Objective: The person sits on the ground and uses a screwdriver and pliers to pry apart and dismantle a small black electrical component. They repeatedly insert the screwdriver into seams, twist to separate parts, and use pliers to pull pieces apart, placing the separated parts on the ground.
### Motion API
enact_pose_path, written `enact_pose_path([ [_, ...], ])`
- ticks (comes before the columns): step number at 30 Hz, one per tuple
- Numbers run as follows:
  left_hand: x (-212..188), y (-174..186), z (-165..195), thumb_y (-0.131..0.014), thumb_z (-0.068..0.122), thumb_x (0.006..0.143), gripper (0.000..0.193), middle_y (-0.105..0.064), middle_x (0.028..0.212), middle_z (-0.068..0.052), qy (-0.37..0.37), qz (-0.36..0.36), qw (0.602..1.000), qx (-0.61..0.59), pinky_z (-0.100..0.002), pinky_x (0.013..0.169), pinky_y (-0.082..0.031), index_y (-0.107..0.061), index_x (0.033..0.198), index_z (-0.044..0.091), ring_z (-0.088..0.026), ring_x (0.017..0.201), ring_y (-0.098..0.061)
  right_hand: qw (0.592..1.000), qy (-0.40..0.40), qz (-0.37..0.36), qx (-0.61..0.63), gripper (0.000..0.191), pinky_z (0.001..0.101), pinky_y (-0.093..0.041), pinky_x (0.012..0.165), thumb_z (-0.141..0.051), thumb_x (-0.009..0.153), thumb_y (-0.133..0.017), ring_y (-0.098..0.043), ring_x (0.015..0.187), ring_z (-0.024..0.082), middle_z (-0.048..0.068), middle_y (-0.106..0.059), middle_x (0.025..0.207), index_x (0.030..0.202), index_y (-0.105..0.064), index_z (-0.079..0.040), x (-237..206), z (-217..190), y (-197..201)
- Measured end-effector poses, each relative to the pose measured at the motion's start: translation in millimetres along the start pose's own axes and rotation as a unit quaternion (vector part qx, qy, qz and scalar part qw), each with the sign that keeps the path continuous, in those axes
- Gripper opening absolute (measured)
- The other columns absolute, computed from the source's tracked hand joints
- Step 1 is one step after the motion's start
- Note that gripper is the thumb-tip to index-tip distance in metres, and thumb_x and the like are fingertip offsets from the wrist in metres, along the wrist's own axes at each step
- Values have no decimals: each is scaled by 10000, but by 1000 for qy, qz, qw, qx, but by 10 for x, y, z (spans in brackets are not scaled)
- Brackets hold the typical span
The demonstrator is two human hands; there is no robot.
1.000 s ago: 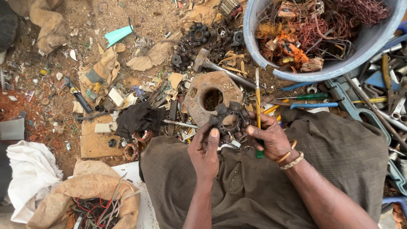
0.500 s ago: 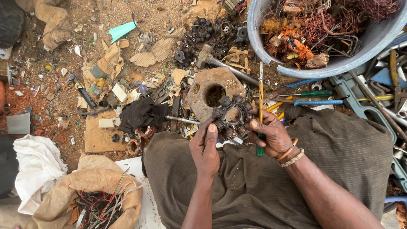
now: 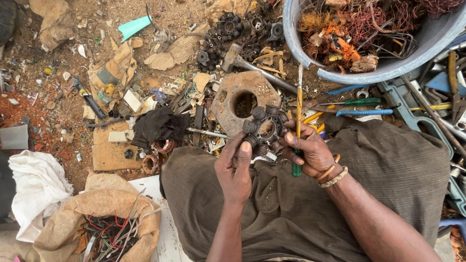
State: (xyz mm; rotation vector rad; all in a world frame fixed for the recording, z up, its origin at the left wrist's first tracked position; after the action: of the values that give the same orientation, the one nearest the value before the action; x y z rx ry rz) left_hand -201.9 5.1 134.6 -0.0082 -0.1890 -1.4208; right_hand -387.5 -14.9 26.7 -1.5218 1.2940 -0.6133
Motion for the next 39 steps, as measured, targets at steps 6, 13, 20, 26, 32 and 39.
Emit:
enact_pose_path([
  [6, -27, -110, 243, -701, 127, 1008, 352, -691, 1098, -102, -23, -34, 999, 17, -259, 786, -563, -672, 1312, -49, -145, 939, -681, 1000, -7, 19, -24, 264, 188, -364, 401, -90, 974, -688, -548, 613, 83, 29, -681, 889, 1236, -666, -70, 2, 28, 65],
  [13, -69, -236, 483, -754, 89, 969, 374, -694, 1138, -115, -40, -58, 996, 51, -281, 835, -610, -673, 1312, -38, -175, 976, -734, 1000, -15, 8, -16, 268, 193, -360, 398, -116, 1020, -658, -472, 504, 53, 8, -671, 877, 1283, -665, -66, -8, 82, 89],
  [20, -93, -306, 589, -773, 68, 957, 430, -706, 1169, -126, -54, -69, 995, 47, -286, 831, -610, -634, 1353, -27, -159, 994, -730, 999, -38, -28, -4, 312, 195, -388, 404, -131, 1012, -657, -535, 551, 76, 78, -697, 945, 1291, -611, 2, -4, 90, 91],
  [26, -120, -348, 640, -799, 88, 946, 407, -708, 1133, -124, -78, -74, 992, 61, -292, 786, -629, -655, 1310, -24, -160, 941, -746, 993, -73, -90, 33, 512, 191, -404, 403, -145, 969, -696, -547, 524, 87, 145, -711, 1000, 1407, -549, 75, -30, 122, -35],
  [32, -159, -377, 679, -819, 130, 936, 363, -704, 1121, -123, -94, -83, 990, 61, -286, 758, -644, -681, 1239, -17, -175, 925, -762, 989, -105, -99, 41, 573, 215, -531, 579, -100, 958, -706, -647, 730, 129, 161, -683, 1158, 1463, -496, 71, -48, 182, -70],
  [39, -189, -360, 708, -855, 172, 895, 389, -718, 1086, -122, -103, -84, 987, 94, -264, 715, -622, -696, 1207, 3, -173, 842, -749, 987, -145, -39, 58, 671, 408, -617, 907, -263, 863, -759, -685, 1049, 274, 177, -657, 1210, 1417, -486, 0, -91, 378, 280],
])
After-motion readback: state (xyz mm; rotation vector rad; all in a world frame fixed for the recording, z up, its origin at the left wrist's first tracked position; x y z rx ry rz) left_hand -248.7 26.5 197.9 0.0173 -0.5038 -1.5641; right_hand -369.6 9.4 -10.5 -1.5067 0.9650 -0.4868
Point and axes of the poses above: each hand's wrist, its own x-axis towards the middle knuckle, its own y-axis out of the back of the hand, z = x × y, the point moved 6 cm from there along x, towards the middle knuckle
